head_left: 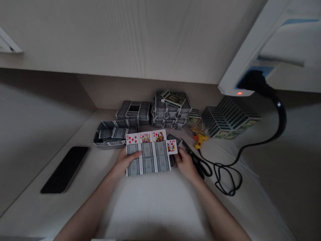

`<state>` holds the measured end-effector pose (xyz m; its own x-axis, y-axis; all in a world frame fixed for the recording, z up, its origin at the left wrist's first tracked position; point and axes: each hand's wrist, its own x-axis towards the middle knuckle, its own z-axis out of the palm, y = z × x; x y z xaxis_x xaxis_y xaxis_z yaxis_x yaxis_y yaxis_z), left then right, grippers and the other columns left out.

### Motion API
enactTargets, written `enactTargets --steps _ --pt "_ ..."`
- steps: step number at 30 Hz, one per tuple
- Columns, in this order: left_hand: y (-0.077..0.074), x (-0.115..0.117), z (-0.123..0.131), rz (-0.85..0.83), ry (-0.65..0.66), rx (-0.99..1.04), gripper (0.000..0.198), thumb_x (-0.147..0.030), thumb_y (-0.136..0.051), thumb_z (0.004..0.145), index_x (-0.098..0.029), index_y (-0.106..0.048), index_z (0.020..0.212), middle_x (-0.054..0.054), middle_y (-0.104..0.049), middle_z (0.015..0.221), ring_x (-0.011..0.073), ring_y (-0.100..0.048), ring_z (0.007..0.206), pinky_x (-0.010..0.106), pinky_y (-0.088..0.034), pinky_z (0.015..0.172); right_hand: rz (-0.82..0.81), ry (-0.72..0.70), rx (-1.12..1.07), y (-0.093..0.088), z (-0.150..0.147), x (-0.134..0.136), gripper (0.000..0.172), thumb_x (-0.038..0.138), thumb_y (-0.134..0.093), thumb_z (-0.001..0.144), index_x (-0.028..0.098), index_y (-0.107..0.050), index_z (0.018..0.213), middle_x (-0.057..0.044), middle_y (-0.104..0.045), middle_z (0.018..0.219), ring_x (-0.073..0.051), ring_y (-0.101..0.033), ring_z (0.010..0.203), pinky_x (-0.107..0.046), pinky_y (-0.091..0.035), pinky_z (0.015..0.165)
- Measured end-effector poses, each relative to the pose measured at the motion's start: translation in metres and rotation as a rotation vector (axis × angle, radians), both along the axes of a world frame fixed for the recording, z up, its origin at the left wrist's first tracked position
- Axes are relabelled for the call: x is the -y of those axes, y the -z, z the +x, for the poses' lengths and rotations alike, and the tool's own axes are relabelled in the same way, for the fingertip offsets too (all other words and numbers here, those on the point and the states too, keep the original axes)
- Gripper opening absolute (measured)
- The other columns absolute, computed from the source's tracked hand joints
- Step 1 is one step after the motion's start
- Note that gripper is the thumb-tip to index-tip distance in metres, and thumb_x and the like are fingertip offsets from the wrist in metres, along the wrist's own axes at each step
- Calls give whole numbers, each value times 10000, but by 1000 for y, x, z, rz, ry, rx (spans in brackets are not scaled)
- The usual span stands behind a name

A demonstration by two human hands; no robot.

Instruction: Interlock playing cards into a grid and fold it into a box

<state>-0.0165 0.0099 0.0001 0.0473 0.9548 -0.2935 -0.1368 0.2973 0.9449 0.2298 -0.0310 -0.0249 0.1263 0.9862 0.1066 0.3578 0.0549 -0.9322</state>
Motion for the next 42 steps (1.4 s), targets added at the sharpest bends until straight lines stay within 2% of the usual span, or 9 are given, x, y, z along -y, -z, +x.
enactTargets --steps 2,5,11,15,21,26,31,37,42 --pt "2 -1 0 -12 9 -7 532 -304 -802 482 -144 -611 953 95 -702 933 263 -661 814 360 -521 712 86 -101 235 0 1 0 306 224 -580 702 213 -621 1006 -92 -602 1094 -254 -522 1062 -414 -409 913" --pt "5 -2 0 -21 13 -8 529 -308 -802 485 -141 -610 950 98 -700 942 263 -661 813 363 -522 712 95 -220 412 -3 0 5 554 145 -635 613 224 -562 1156 -106 -507 1245 -268 -437 1172 -411 -379 960" --pt "7 -2 1 4 19 -1 533 -310 -797 501 -140 -607 969 101 -692 979 259 -657 839 370 -512 752 72 -221 459 -4 -2 8 608 149 -640 602 227 -534 1196 -107 -499 1230 -275 -436 1143 -415 -378 942" --pt "6 0 1 10 48 49 524 -306 -782 533 -145 -602 999 105 -683 1013 260 -655 863 366 -518 757 63 -145 476 -2 0 4 534 94 -622 563 210 -604 1084 -97 -565 1117 -282 -468 1058 -433 -366 918" --pt "2 -1 -2 -26 1 91 512 -281 -786 531 -163 -604 995 81 -704 947 252 -665 832 365 -530 742 -74 -12 112 -3 6 2 178 204 -649 611 179 -605 781 -30 -636 784 -202 -577 744 -328 -445 691" --pt "-2 -2 -6 -29 -35 142 487 -253 -778 535 -160 -611 983 92 -698 976 269 -657 877 382 -526 775 -90 92 26 -7 10 1 247 393 -668 632 183 -602 745 -13 -635 689 -173 -556 616 -274 -422 569" --pt "-7 -2 -9 -44 -76 185 475 -212 -739 525 -149 -614 978 76 -713 896 281 -663 836 394 -534 740 48 62 -99 -17 15 1 188 373 -638 689 208 -657 777 -54 -671 886 -214 -594 845 -327 -449 743" --pt "-8 -4 -12 -40 -102 275 477 -180 -693 535 -163 -617 1005 40 -714 880 256 -662 832 377 -527 761 123 62 -295 -25 22 4 107 279 -613 714 242 -700 762 -37 -596 1158 -235 -498 1122 -400 -357 966" --pt "-9 -5 -13 -2 -132 305 462 -167 -685 564 -198 -619 1020 18 -708 923 232 -649 879 343 -519 780 -17 -1 -577 -29 14 9 205 288 -632 692 237 -690 882 -54 -679 952 -246 -622 915 -463 -451 874"
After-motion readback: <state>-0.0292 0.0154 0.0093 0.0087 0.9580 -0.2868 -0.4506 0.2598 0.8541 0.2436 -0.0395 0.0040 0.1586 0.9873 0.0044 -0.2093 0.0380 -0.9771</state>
